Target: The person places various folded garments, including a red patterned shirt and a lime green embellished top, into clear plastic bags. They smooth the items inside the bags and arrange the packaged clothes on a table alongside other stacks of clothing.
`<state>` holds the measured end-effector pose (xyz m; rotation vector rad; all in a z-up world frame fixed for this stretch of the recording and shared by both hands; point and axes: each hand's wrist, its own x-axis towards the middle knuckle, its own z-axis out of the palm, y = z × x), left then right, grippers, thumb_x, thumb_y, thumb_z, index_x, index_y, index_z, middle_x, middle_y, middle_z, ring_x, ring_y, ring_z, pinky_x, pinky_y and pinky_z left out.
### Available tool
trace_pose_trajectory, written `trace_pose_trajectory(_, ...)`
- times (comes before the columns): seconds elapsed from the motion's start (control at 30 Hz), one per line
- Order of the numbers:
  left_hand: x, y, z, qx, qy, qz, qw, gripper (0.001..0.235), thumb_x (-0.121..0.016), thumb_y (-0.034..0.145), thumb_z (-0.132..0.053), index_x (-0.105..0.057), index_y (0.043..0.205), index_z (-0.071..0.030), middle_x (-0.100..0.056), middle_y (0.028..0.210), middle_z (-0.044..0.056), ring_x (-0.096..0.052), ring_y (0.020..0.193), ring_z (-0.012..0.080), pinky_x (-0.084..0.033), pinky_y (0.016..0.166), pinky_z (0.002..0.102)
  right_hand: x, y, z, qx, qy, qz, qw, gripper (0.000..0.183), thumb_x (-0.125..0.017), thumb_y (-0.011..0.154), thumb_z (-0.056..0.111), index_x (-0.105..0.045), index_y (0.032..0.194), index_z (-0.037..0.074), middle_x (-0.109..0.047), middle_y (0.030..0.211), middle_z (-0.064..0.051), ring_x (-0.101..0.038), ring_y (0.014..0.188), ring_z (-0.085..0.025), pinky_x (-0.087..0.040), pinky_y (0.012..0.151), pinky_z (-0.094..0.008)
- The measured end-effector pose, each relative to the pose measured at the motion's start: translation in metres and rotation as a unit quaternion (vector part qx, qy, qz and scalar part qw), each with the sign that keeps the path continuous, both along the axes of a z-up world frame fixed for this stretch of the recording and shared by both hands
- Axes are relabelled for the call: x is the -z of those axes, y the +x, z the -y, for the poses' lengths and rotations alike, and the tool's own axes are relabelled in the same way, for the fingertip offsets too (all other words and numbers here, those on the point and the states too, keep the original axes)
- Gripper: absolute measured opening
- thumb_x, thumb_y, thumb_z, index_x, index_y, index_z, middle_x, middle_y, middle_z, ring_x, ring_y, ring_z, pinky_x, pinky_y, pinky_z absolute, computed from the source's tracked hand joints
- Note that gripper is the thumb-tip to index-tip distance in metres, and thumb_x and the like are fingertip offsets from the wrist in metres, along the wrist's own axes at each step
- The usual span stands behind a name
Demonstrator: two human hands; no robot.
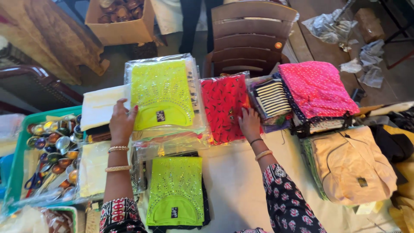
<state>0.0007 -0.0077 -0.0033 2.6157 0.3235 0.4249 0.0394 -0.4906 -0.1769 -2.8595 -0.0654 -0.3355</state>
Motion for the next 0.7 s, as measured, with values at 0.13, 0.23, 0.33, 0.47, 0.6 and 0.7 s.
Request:
trace_pose_trajectory(0.13, -0.005, -0.003, 0.003, -0.003, -0.013, -0.027, 1.0, 0.053, -0.07, 0.098, -0.044, -0.053, 0.136, -0.011, -0.066, 0.115, 0.018, -0.069, 0.095, 0.0353, -0.056, 0.077, 0.048, -0.054, 0.003, -0.045, -0.091, 0.196, 0.087, 0.973, 0.035, -0.065, 0.104, 0.029, -0.063, 0.137, 0.019, -0.063, 0.122, -0.009, -0.061, 0.115, -0.027, -0.053, 0.098, -0.041)
trace_pose_trajectory(0.23, 0.003, -0.003, 0.004, 0.025, -0.014, -0.011, 1.0, 0.06, -0.074, 0.096, -0.044, -0.051, 0.137, -0.008, -0.064, 0.119, 0.021, -0.062, 0.11, 0.0387, -0.053, 0.084, 0.05, -0.089, 0.01, -0.086, -0.134, 0.543, -0.058, 0.827, 0.04, -0.063, 0.103, 0.029, -0.066, 0.138, 0.01, -0.071, 0.117, -0.001, -0.064, 0.1, -0.013, -0.053, 0.081, -0.03)
trace_pose_trajectory(0.33, 0.009, -0.004, 0.008, 0.005, -0.138, -0.036, 0.99, 0.071, -0.075, 0.092, -0.045, -0.045, 0.145, -0.007, -0.062, 0.123, 0.023, -0.062, 0.113, 0.0371, -0.051, 0.095, 0.049, -0.088, 0.028, -0.121, -0.181, 0.659, -0.181, 0.707, 0.048, -0.066, 0.097, 0.03, -0.059, 0.14, 0.009, -0.068, 0.106, 0.004, -0.064, 0.088, -0.009, -0.053, 0.074, -0.025)
trace_pose_trajectory(0.47, 0.03, -0.004, 0.001, 0.006, -0.069, 0.029, 0.997, 0.087, -0.085, 0.086, -0.04, -0.04, 0.147, 0.001, -0.065, 0.12, 0.024, -0.058, 0.112, 0.0411, -0.048, 0.094, 0.051, -0.073, 0.035, -0.155, -0.151, 0.559, -0.13, 0.805, 0.057, -0.078, 0.09, 0.026, -0.058, 0.14, 0.006, -0.068, 0.099, -0.006, -0.061, 0.086, -0.013, -0.053, 0.076, -0.029)
trace_pose_trajectory(0.6, 0.05, -0.003, -0.016, -0.007, -0.11, 0.058, 0.992, 0.088, -0.088, 0.081, -0.042, -0.044, 0.143, 0.005, -0.066, 0.119, 0.023, -0.066, 0.104, 0.033, -0.054, 0.088, 0.042, -0.098, 0.014, -0.173, -0.166, 0.416, 0.006, 0.894, 0.041, -0.081, 0.088, 0.025, -0.076, 0.126, 0.008, -0.06, 0.119, -0.015, -0.057, 0.117, -0.025, -0.049, 0.103, -0.037)
trace_pose_trajectory(0.7, 0.043, -0.005, -0.021, -0.06, -0.151, -0.018, 0.987, 0.089, -0.09, 0.076, -0.043, -0.049, 0.14, 0.002, -0.068, 0.109, 0.019, -0.067, 0.095, 0.0293, -0.055, 0.084, 0.04, -0.11, 0.001, -0.185, -0.16, 0.443, 0.026, 0.882, 0.036, -0.078, 0.091, 0.028, -0.075, 0.122, 0.009, -0.053, 0.136, -0.017, -0.05, 0.13, -0.03, -0.042, 0.111, -0.041)
